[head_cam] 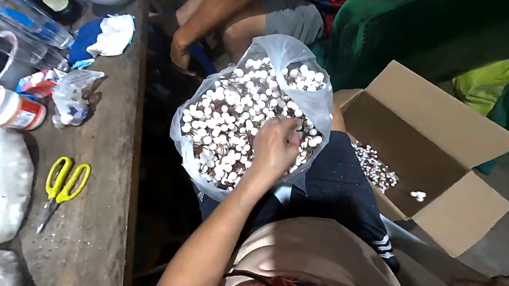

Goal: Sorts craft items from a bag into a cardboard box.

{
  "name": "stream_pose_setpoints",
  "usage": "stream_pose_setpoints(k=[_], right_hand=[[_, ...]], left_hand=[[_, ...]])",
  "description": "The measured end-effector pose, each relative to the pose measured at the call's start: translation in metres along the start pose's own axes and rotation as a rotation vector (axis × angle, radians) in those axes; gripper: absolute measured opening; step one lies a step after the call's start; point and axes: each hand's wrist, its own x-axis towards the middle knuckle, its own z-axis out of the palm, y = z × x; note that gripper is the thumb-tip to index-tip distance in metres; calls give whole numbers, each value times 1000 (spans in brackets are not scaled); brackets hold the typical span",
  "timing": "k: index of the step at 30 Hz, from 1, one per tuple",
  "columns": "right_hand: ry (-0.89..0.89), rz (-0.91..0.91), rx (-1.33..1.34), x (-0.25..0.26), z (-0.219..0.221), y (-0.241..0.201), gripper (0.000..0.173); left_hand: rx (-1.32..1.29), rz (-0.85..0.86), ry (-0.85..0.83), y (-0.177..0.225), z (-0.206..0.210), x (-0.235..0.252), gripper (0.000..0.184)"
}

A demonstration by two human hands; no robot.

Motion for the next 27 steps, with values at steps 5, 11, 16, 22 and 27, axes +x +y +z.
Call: stream_pose_setpoints(k=[5,11,16,22,27], right_hand=[[3,22,-15,0,-1,-1,35],[9,5,-9,0,0,2,35],[12,-2,-17,0,0,1,35],[21,22,-9,-2,0,1,35],[22,0,8,-1,3,3,35]], left_hand=[[195,-88,-82,-10,3,16,22],[-184,-58,96,-27,-21,3,13],[102,-83,-152,-14,-16,13,28],[42,-99,-68,-14,-10,14,21],[-196,-56,138,-19,-45,-3,24]])
